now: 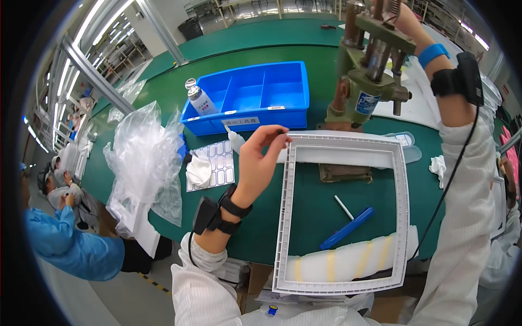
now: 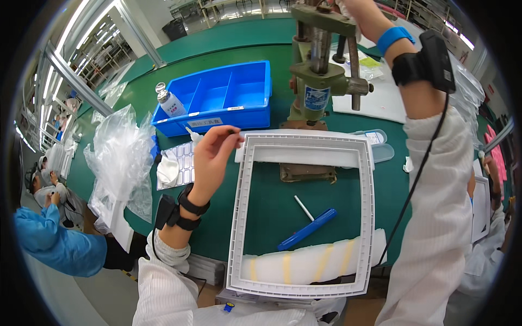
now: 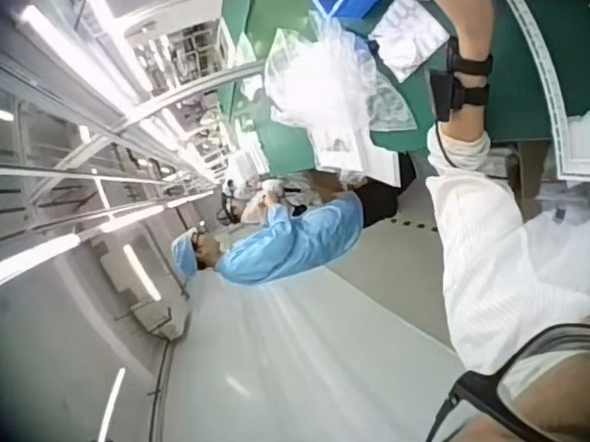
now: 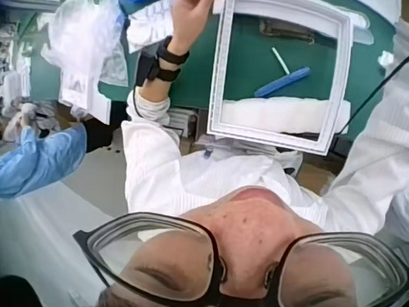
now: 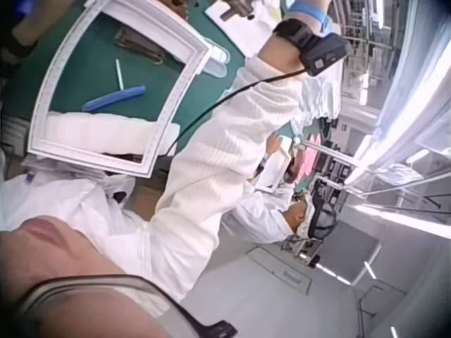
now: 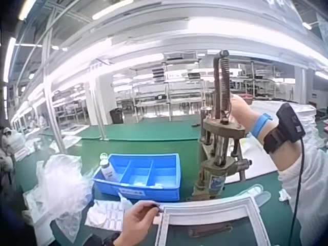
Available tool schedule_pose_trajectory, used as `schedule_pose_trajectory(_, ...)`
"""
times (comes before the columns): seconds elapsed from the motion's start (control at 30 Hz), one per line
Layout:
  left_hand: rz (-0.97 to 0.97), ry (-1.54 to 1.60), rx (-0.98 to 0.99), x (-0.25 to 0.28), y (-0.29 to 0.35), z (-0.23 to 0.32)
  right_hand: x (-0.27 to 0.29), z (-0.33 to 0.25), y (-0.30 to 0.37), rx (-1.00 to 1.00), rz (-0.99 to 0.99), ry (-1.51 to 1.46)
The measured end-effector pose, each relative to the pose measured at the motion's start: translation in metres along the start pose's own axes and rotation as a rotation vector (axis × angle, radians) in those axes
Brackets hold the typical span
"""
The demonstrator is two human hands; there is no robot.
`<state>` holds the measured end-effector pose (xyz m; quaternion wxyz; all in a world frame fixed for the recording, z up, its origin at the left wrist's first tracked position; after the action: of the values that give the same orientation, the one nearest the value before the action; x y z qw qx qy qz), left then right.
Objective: The person is seen assembling components of a frame using glue and a manual press.
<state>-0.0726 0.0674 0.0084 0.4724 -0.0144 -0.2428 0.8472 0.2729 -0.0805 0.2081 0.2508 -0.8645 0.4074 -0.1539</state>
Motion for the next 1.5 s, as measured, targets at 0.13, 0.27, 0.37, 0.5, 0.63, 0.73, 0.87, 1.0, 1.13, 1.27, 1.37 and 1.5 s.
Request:
schedule_pose_trajectory(0.13,0.087,0.084,0.049,0.018,0.008,-0.010,0.013,-0.005,0.022,0.121,0.086,0.152)
schedule_pose_trajectory(0.27,0.105,0.174,0.147,0.017,0.007,-0.038,0.027,-0.017,0.154,-0.026,0.380,0.239)
schedule_pose_trajectory(0.37,0.134,0.221,0.313,0.015,0.013,-0.047,0.040,-0.020,0.273,-0.225,0.202,0.388)
schedule_pose_trajectory(0.5,0.117,0.205,0.325,0.014,0.014,-0.046,0.018,-0.068,0.406,-0.602,0.191,0.447)
schedule_pose_trajectory(0.63,0.164,0.169,0.330,0.016,0.014,-0.054,0.002,-0.098,0.487,-0.670,0.311,0.491)
schedule_pose_trajectory(0.73,0.181,0.169,0.304,0.016,0.012,-0.065,-0.001,-0.114,0.537,-0.734,0.442,0.428)
schedule_pose_trajectory(0.87,0.159,0.188,0.304,0.014,0.010,-0.071,-0.035,-0.119,0.547,-0.877,0.463,0.273)
schedule_pose_trajectory(1.0,0.153,0.298,0.369,0.012,0.016,-0.075,-0.053,-0.098,0.540,-0.914,0.448,0.122)
schedule_pose_trajectory(1.13,0.154,0.316,0.368,0.012,0.015,-0.073,-0.059,-0.089,0.535,-0.835,0.567,-0.001)
schedule_pose_trajectory(1.27,0.151,0.333,0.350,0.012,0.015,-0.071,-0.064,-0.086,0.533,-0.668,0.711,-0.219)
schedule_pose_trajectory(1.37,0.147,0.336,0.319,0.013,0.013,-0.073,-0.057,-0.089,0.534,-0.600,0.686,-0.228)
schedule_pose_trajectory(1.5,0.142,0.327,0.309,0.016,0.015,-0.073,-0.033,-0.092,0.540,-0.641,0.701,-0.231)
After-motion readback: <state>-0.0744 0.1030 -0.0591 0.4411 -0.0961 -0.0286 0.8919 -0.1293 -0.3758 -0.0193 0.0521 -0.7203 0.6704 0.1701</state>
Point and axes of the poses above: each hand's wrist, its own y-axis away from the middle knuckle, its own x-axis out of the back of the hand, z = x × y, the point moved 3 cm from there along -y, towards the middle knuckle, and after that the axes turned 9 degrees about -y, right-handed, at the moved point
